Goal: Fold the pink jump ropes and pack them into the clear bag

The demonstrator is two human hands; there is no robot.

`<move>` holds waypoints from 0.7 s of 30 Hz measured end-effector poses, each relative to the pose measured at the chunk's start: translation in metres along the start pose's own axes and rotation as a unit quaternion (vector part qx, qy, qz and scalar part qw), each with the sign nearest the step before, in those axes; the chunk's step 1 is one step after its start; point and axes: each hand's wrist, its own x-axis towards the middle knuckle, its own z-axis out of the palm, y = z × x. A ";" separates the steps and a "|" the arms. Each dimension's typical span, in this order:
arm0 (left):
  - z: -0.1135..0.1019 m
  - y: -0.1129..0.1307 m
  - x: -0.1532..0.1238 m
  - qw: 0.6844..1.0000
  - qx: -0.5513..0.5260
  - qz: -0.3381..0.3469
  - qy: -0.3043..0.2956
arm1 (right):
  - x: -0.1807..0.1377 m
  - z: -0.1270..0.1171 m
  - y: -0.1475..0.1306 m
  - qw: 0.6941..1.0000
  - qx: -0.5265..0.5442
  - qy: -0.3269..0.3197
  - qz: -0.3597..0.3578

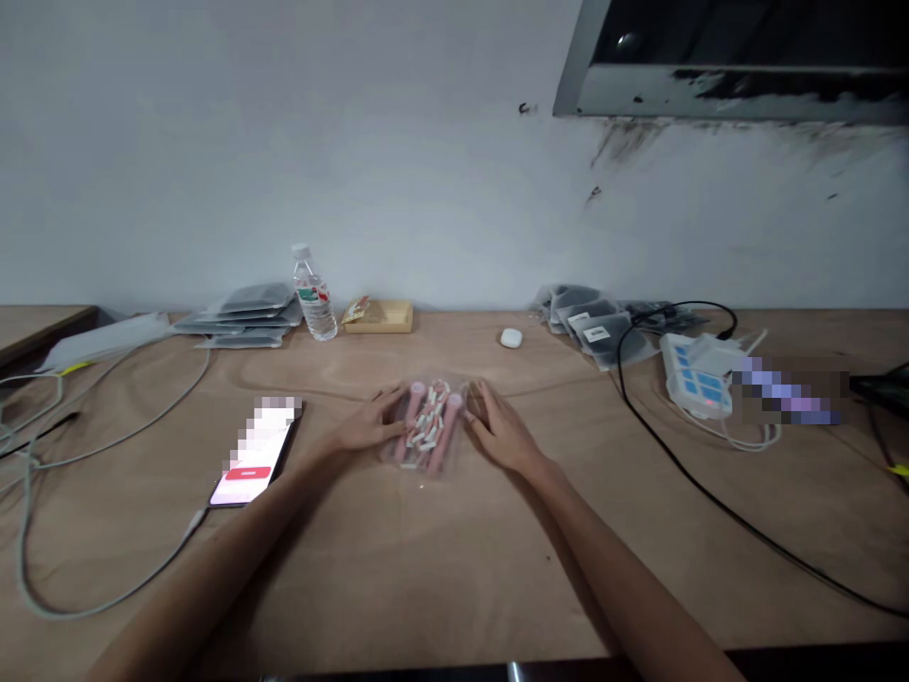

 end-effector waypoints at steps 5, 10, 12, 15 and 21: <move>-0.027 -0.011 0.004 0.994 -0.081 -0.037 -0.056 | 0.000 -0.004 0.000 0.992 0.126 0.003 -0.002; -0.024 0.009 0.003 0.972 0.181 -0.100 0.111 | -0.003 -0.008 -0.011 0.977 0.204 -0.027 -0.060; -0.012 0.020 0.000 0.965 0.241 -0.062 0.083 | -0.005 -0.010 -0.017 0.980 0.180 -0.036 -0.076; 0.009 0.029 -0.004 0.950 0.303 -0.042 0.063 | -0.005 -0.015 -0.025 0.986 0.131 -0.017 -0.100; 0.017 0.026 -0.004 0.942 0.328 -0.022 0.060 | -0.003 -0.018 -0.021 0.986 0.059 -0.046 -0.148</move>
